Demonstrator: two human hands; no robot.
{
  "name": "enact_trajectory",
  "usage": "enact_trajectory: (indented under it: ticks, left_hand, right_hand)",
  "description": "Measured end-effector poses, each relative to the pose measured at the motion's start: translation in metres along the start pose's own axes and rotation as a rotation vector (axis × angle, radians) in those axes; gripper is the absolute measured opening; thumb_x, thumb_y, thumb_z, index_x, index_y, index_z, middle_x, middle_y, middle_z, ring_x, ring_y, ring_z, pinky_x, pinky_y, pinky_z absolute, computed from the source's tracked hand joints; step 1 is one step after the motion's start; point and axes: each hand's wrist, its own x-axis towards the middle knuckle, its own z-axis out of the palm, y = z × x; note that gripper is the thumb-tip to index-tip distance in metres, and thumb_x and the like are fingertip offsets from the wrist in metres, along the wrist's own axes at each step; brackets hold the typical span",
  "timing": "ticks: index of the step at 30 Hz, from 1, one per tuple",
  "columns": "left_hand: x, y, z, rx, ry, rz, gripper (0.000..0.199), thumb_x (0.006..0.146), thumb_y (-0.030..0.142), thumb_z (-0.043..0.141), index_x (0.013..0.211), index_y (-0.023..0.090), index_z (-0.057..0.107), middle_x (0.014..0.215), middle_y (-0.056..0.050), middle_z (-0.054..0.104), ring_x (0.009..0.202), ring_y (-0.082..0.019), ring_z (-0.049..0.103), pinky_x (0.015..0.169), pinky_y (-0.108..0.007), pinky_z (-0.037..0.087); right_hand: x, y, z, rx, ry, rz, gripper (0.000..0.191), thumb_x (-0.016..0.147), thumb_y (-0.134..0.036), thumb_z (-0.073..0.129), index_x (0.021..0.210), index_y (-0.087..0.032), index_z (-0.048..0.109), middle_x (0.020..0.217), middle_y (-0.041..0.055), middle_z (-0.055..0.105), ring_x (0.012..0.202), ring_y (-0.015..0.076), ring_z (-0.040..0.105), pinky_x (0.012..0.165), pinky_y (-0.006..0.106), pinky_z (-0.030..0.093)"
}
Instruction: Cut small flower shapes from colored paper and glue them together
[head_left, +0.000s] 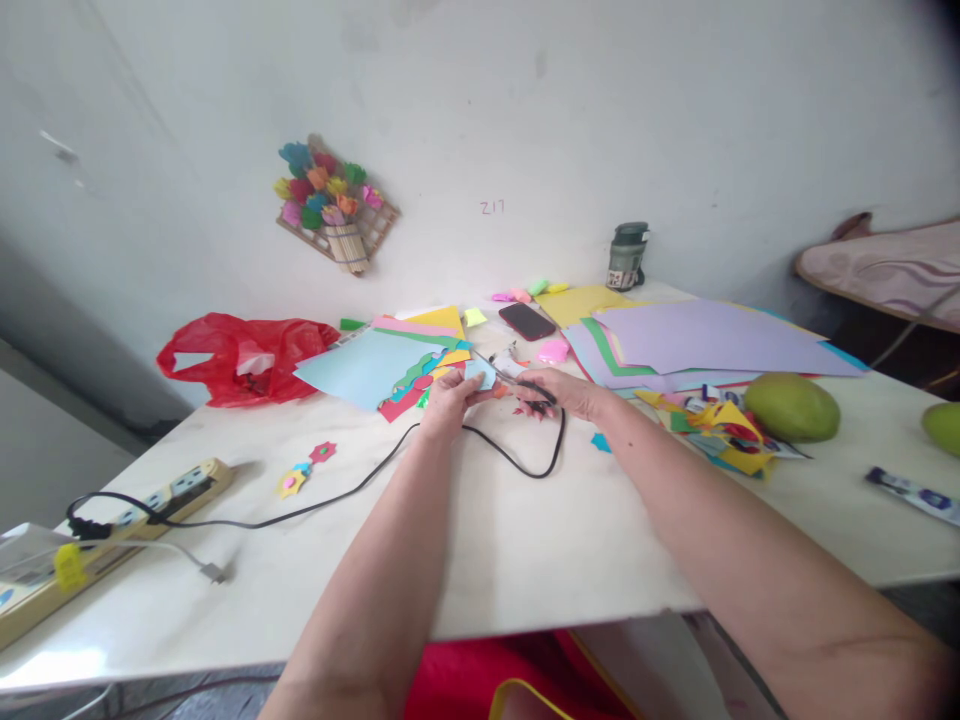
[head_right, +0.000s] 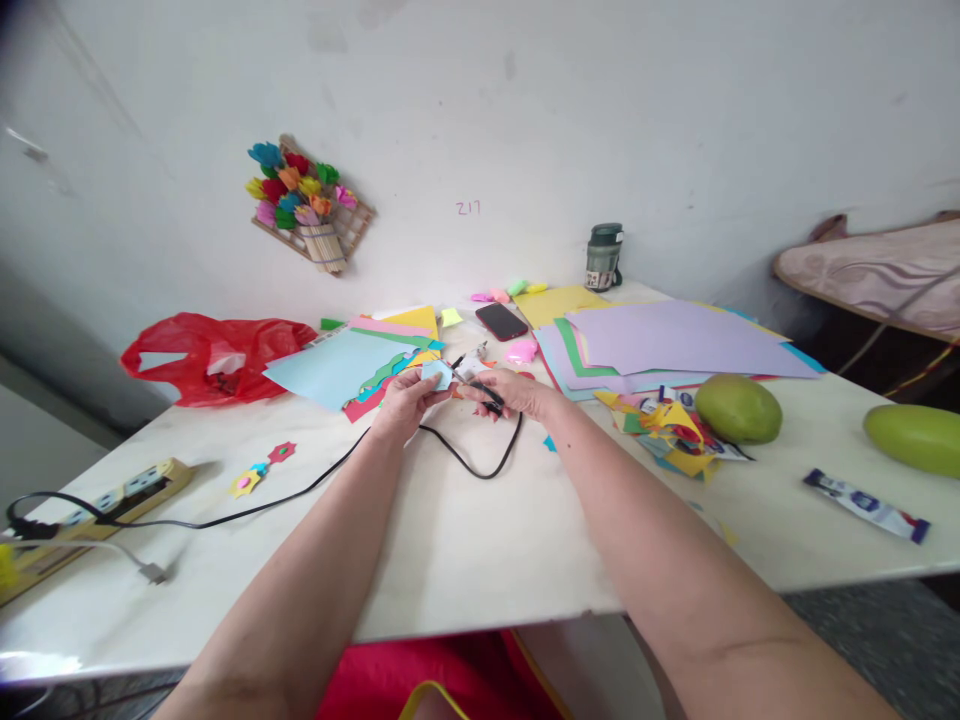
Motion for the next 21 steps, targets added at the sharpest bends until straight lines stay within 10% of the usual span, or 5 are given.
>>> enact_trajectory:
  ticks: [21]
  left_hand:
    - [0.0009, -0.001, -0.0009, 0.016, -0.012, 0.009, 0.03, 0.059, 0.031, 0.081, 0.077, 0.011, 0.069, 0.077, -0.005, 0.069, 0.078, -0.019, 0.068, 0.079, -0.033, 0.055]
  right_hand:
    - [0.0023, 0.0013, 0.0001, 0.014, 0.007, 0.027, 0.014, 0.078, -0.019, 0.049, 0.065, -0.016, 0.048, 0.06, 0.0022, 0.061, 0.043, 0.0067, 0.05, 0.035, 0.016, 0.029]
